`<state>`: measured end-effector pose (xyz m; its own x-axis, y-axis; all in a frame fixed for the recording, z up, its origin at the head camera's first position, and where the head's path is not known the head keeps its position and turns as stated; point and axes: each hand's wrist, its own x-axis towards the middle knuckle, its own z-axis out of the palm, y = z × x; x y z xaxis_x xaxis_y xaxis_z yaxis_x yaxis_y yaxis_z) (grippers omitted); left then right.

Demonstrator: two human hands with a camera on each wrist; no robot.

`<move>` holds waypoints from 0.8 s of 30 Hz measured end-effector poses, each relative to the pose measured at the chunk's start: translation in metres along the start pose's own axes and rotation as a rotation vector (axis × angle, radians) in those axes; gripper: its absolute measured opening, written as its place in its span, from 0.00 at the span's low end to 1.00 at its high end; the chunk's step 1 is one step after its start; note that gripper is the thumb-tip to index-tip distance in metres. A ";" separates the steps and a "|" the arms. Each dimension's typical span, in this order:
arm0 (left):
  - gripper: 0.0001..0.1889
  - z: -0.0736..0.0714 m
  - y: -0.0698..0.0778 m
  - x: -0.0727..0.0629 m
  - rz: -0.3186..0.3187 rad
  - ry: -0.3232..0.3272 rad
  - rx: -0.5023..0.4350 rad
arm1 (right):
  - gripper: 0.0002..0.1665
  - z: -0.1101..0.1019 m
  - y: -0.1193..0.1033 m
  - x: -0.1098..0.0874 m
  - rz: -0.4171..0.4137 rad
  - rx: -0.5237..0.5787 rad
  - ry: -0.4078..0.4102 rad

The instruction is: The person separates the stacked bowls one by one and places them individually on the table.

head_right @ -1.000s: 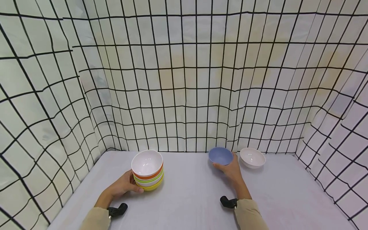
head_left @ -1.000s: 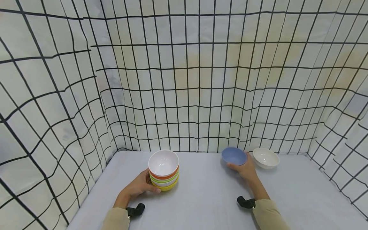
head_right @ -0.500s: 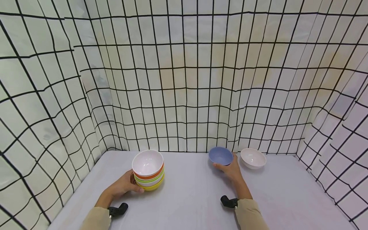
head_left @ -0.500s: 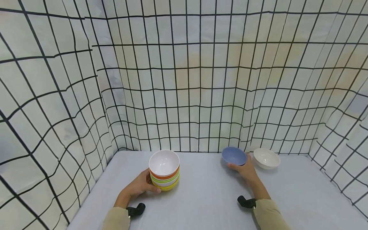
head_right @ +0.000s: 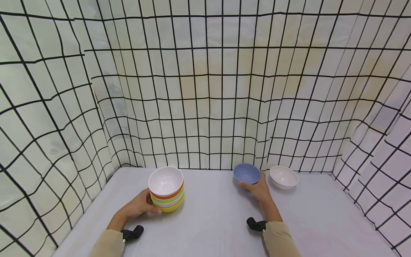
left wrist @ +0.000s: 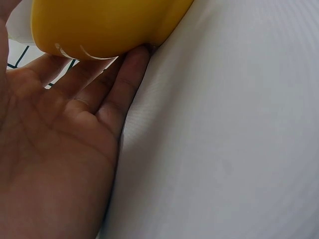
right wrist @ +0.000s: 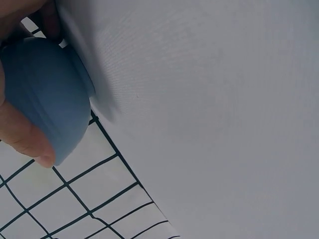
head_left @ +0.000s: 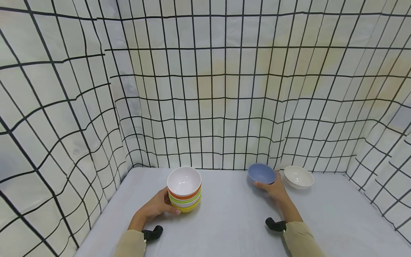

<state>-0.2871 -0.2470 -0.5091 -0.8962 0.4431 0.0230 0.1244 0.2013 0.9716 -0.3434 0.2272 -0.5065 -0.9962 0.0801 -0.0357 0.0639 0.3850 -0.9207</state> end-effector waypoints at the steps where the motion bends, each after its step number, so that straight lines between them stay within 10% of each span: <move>1: 0.53 0.000 0.000 0.000 0.008 -0.004 -0.002 | 0.73 0.000 0.000 0.000 0.002 0.001 -0.001; 24: 0.52 0.000 -0.001 0.000 0.038 -0.018 -0.014 | 0.75 -0.001 -0.003 0.001 0.046 0.035 -0.023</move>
<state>-0.2871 -0.2476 -0.5105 -0.8830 0.4661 0.0561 0.1526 0.1719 0.9732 -0.3447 0.2270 -0.5037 -0.9934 0.0758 -0.0864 0.1076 0.3489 -0.9310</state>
